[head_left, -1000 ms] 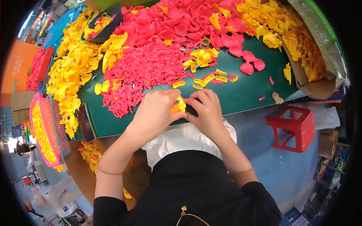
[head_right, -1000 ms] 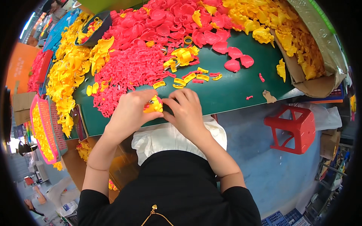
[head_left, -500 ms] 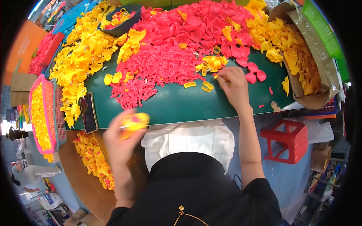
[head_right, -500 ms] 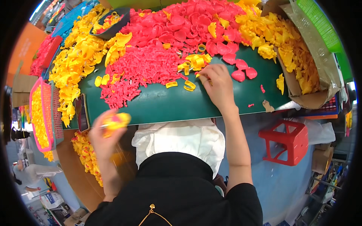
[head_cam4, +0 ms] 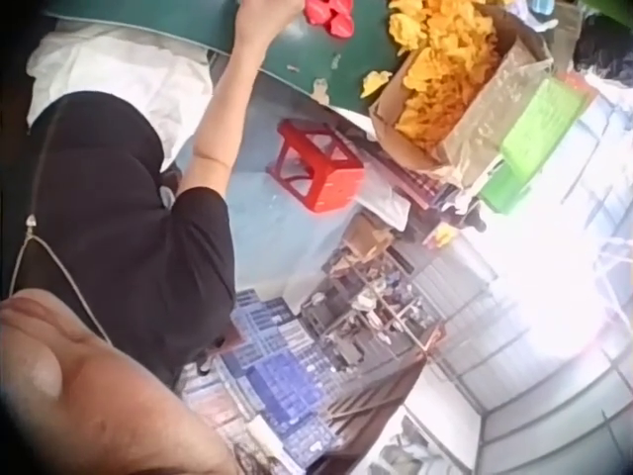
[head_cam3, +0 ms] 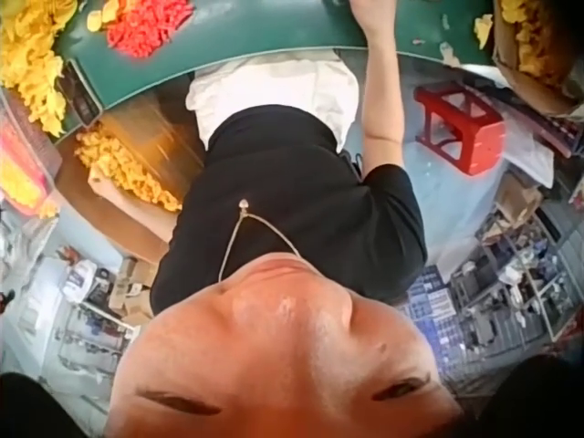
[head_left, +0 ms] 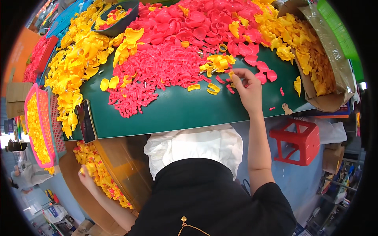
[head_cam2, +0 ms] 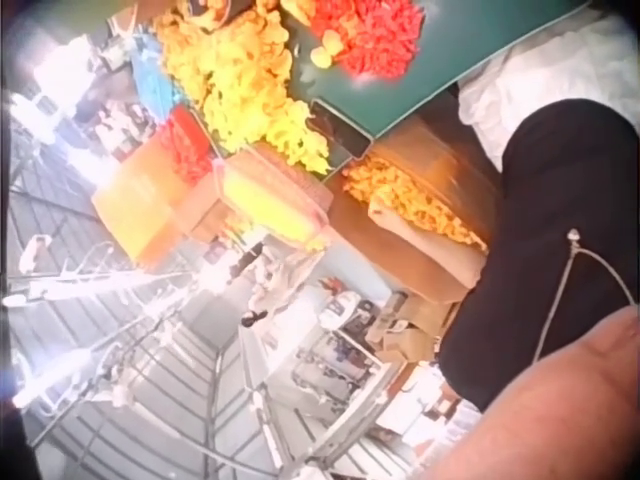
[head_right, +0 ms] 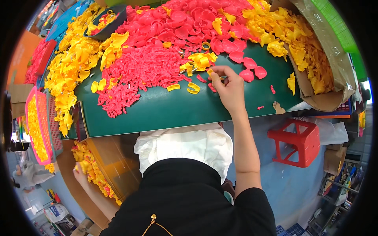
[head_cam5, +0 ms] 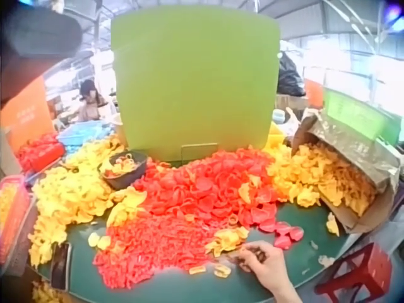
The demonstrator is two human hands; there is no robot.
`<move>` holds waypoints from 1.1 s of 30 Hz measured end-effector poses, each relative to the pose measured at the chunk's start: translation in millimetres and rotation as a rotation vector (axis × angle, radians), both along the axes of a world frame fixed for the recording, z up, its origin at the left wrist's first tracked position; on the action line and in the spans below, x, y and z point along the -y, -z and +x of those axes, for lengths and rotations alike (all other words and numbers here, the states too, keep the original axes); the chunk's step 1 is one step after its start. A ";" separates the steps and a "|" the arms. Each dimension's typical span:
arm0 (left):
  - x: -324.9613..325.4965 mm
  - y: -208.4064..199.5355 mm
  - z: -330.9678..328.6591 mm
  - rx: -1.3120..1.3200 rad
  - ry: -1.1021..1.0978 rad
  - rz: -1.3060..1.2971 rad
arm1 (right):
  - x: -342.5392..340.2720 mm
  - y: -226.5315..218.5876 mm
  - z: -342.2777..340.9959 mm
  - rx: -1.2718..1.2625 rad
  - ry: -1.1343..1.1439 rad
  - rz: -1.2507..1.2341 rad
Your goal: Assembling small pink and yellow rubber toy components at a factory workbench.
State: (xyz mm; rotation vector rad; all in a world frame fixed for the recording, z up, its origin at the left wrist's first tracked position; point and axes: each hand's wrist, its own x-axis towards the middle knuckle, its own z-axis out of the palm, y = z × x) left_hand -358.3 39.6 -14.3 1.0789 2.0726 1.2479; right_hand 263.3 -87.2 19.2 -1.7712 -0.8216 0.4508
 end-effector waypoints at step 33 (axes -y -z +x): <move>-16.0 -45.2 438.0 -0.682 1.544 0.748 | -6.3 -6.5 44.1 -0.929 -0.291 0.361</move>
